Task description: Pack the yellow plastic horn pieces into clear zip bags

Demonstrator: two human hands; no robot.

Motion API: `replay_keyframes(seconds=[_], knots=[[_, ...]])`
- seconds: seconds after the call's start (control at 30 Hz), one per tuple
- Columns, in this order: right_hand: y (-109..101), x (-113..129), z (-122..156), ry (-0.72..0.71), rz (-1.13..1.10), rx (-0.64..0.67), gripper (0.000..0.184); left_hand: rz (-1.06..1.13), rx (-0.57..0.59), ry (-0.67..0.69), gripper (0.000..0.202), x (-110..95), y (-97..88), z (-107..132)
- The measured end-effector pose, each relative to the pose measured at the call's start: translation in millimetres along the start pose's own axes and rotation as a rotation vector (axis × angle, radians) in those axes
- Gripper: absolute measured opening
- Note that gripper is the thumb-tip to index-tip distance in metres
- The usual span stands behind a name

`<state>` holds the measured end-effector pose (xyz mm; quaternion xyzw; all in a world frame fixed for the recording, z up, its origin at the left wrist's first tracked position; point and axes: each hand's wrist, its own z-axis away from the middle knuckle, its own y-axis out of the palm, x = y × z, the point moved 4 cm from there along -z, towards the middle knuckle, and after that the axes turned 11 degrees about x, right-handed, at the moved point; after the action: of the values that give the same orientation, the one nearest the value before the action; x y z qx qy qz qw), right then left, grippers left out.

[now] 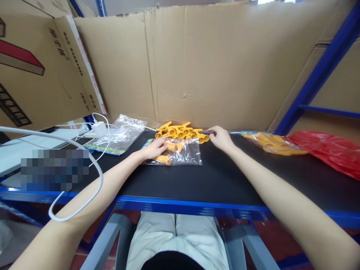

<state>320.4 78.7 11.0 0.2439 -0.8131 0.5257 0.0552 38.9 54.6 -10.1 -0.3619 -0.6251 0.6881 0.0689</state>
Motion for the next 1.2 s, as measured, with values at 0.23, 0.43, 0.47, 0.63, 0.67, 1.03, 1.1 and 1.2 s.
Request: replay_keyframes(seconds=[0.23, 0.43, 0.47, 0.63, 0.67, 1.03, 1.1, 1.2], knots=[[33.7, -16.8, 1.3, 0.066, 0.249, 0.395, 0.053, 0.011, -0.015, -0.016, 0.019, 7.1, -2.5, -2.5], [20.6, -1.7, 4.5, 0.170, 0.406, 0.461, 0.047, 0.017, -0.019, -0.017, 0.019, 5.7, -2.5, -2.2], [18.2, -0.1, 5.3, 0.179, 0.399, 0.485, 0.046, 0.016, -0.018, -0.014, 0.018, 6.0, -2.3, -2.3], [9.5, 1.5, 6.1, 0.208, 0.329, 0.567, 0.040, 0.005, -0.019, -0.004, 0.018, 9.3, -1.2, -3.8], [9.2, 0.3, 5.5, 0.204, 0.320, 0.579, 0.040, 0.000, -0.017, -0.010, 0.018, 9.8, -1.1, -4.0], [14.0, -16.9, 5.6, 0.183, 0.410, 0.613, 0.050, -0.034, -0.003, -0.049, 0.023, 6.6, -2.0, -2.1], [12.2, -13.2, 6.1, 0.142, 0.389, 0.612, 0.048, -0.025, -0.005, -0.046, 0.023, 8.1, -1.5, -2.7], [6.9, -1.1, 6.3, -0.007, 0.293, 0.567, 0.040, -0.005, -0.012, -0.019, 0.023, 10.9, -0.2, -4.5]])
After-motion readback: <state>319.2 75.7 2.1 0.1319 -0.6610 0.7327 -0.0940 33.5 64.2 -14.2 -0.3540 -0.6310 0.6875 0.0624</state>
